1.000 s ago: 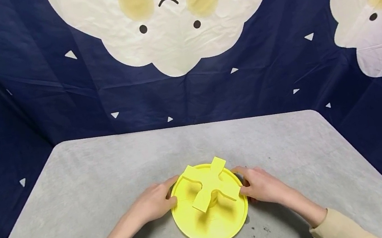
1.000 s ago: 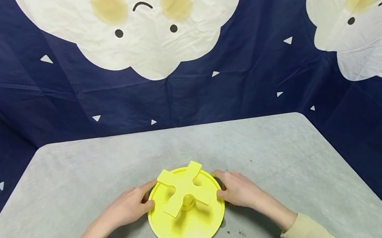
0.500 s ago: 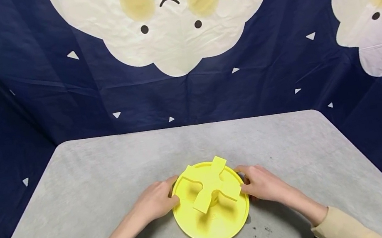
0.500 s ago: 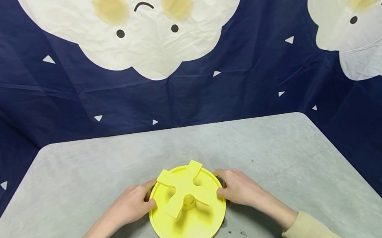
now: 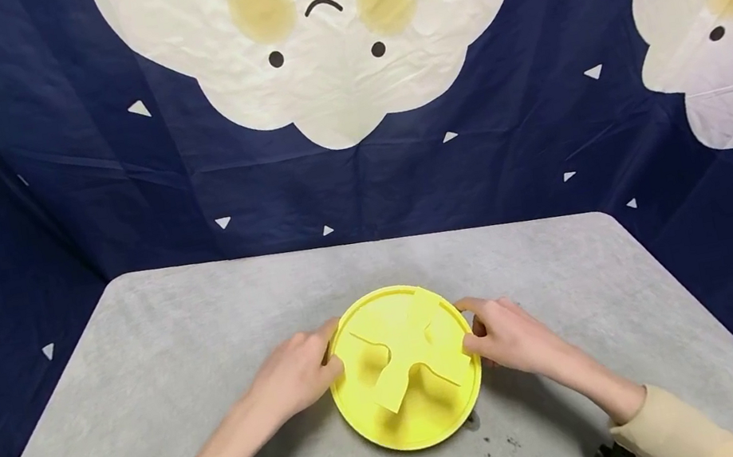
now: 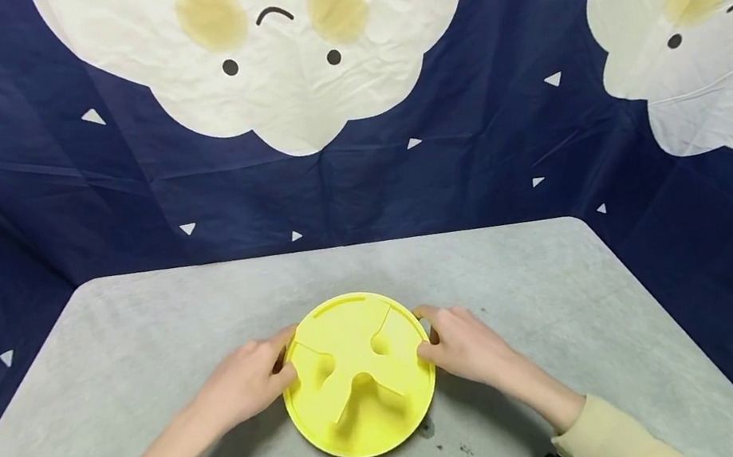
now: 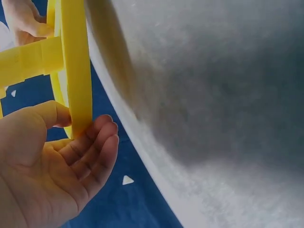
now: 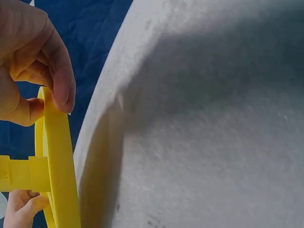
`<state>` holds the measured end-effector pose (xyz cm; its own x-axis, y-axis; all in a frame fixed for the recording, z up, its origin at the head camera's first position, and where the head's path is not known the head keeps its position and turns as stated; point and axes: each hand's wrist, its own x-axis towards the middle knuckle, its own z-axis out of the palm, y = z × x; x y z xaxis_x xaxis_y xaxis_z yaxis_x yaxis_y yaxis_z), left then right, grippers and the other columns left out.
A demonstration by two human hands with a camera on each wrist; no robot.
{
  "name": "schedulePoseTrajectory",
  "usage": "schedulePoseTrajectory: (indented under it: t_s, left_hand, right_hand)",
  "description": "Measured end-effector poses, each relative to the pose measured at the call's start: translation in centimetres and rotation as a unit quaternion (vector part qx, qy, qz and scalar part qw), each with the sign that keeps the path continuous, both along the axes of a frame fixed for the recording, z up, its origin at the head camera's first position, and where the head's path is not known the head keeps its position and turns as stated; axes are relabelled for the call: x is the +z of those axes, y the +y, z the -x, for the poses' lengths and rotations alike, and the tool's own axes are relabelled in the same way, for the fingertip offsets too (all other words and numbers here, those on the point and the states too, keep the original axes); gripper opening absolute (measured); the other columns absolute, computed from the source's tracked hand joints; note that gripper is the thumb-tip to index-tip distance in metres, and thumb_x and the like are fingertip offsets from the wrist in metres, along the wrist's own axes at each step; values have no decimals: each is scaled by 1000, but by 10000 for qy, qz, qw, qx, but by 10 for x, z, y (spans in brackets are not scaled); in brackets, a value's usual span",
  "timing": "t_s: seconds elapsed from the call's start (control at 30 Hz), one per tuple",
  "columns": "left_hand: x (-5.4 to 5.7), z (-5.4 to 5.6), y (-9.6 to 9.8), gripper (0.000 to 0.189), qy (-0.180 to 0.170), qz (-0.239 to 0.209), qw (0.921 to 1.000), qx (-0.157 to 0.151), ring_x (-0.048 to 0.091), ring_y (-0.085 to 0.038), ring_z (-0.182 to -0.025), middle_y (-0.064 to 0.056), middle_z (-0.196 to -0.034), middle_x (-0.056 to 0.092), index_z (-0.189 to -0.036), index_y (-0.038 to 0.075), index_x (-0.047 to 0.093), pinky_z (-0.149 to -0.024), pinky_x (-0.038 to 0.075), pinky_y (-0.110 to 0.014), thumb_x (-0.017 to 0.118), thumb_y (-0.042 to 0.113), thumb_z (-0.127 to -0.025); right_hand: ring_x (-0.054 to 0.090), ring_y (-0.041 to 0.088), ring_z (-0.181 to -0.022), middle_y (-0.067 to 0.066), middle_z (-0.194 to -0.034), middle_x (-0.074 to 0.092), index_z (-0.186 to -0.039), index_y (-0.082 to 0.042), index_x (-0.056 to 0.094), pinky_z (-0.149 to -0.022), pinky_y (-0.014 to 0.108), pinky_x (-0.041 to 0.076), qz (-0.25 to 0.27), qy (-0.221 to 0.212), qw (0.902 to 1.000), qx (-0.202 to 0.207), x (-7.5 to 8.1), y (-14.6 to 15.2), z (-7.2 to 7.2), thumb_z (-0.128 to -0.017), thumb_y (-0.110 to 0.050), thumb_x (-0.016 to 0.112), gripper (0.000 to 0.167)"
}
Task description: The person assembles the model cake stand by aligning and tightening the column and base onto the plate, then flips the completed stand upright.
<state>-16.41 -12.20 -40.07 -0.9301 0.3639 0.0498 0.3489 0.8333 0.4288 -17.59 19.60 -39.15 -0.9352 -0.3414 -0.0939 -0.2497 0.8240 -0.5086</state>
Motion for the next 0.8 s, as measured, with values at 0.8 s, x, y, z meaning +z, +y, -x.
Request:
schedulePoseTrajectory:
  t_s: [0.8]
  left_hand:
    - [43, 6, -7, 43, 1263, -945, 9874, -89, 58, -12, -85, 3, -98, 66, -139, 16, 60, -73, 53, -28, 60, 10, -97]
  right_hand:
    - [70, 6, -69, 0, -83, 74, -128, -13, 68, -63, 20, 61, 1089, 2900, 9508, -43, 27, 3, 2, -85, -2, 69, 44]
